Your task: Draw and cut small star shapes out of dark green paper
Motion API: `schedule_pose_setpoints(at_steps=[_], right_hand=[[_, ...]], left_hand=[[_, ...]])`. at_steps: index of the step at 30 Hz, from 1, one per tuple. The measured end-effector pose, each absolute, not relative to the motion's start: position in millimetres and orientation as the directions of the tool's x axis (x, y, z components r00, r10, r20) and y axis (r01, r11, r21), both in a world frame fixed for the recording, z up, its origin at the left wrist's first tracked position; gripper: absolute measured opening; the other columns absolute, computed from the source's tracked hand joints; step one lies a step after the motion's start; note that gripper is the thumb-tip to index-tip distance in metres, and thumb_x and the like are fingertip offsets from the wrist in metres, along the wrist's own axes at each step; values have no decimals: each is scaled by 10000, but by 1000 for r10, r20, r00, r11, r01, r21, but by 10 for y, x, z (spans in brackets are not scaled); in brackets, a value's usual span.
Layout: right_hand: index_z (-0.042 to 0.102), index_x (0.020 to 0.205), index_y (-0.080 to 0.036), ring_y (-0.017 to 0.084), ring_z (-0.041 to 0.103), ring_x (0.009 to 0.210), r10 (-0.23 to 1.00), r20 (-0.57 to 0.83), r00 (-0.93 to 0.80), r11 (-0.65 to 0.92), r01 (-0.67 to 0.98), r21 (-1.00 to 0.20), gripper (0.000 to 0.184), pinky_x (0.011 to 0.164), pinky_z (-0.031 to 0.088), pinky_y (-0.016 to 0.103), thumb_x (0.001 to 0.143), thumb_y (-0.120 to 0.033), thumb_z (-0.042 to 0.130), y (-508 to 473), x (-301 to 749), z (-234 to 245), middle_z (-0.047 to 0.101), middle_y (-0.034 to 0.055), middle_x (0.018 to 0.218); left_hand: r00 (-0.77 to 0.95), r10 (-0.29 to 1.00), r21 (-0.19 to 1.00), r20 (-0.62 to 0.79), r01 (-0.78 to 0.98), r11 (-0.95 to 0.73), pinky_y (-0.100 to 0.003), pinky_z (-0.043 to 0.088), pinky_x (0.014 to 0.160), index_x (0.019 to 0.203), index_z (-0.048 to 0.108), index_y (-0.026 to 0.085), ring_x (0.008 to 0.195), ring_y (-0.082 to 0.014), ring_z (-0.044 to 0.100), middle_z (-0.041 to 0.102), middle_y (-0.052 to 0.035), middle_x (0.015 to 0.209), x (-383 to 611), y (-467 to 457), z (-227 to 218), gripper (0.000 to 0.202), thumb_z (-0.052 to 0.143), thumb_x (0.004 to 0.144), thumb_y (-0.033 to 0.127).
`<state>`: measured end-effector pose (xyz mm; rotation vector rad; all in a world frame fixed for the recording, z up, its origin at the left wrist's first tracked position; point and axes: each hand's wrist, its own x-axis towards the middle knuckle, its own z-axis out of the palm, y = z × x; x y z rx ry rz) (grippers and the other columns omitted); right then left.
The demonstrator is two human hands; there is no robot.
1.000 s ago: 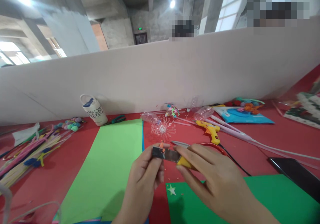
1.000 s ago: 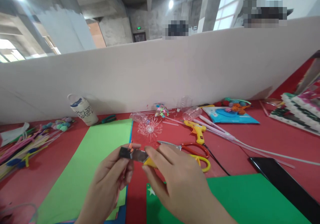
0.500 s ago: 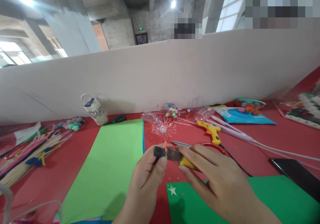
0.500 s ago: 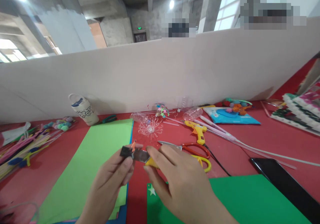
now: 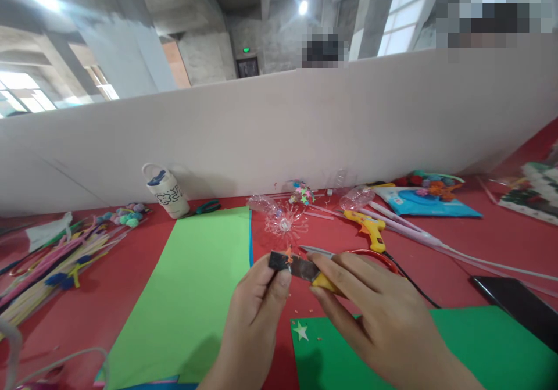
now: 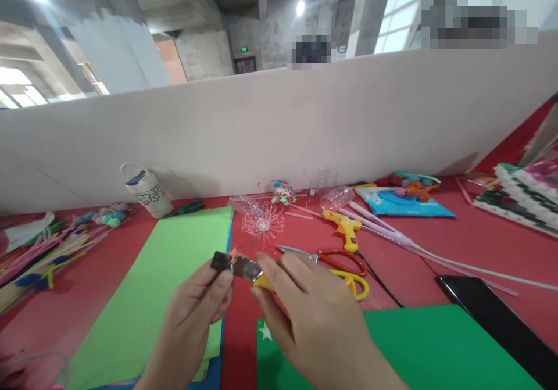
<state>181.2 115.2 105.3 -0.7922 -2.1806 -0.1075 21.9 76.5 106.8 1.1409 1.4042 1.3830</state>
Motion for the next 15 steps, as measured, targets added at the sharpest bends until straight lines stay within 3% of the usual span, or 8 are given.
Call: schedule_pose_setpoints(at_steps=[5,11,15], right_hand=[[606,1103,-126,198,603,698,518,712,-474,787,590,-181,247,570,458,301,937,-233,457,1149,1792,1055,647,77,813],[614,1090,-115,207,624,689,510,738,-441,767,621,-159,238,566,478,311,933,-230,476,1165,1786,1039,658,85,800],[615,1096,-92,227,650,705,527,775,-348,699,697,-162,265,580,505,336,935,-259,487,1226,1835,1037,677,119,837]], left_hand=[[-288,957,997,39,81,-16,-221,312,496,664,564,199,540,-119,358,417,27,579,244,768,1075,256,574,811,407],[-250,965,986,78,160,-38,-221,275,476,618,514,192,506,-99,306,366,49,549,206,786,1051,324,534,846,421],[-240,970,997,26,71,-9,-207,286,464,734,569,178,497,-82,340,423,46,589,222,794,1082,264,524,851,410]])
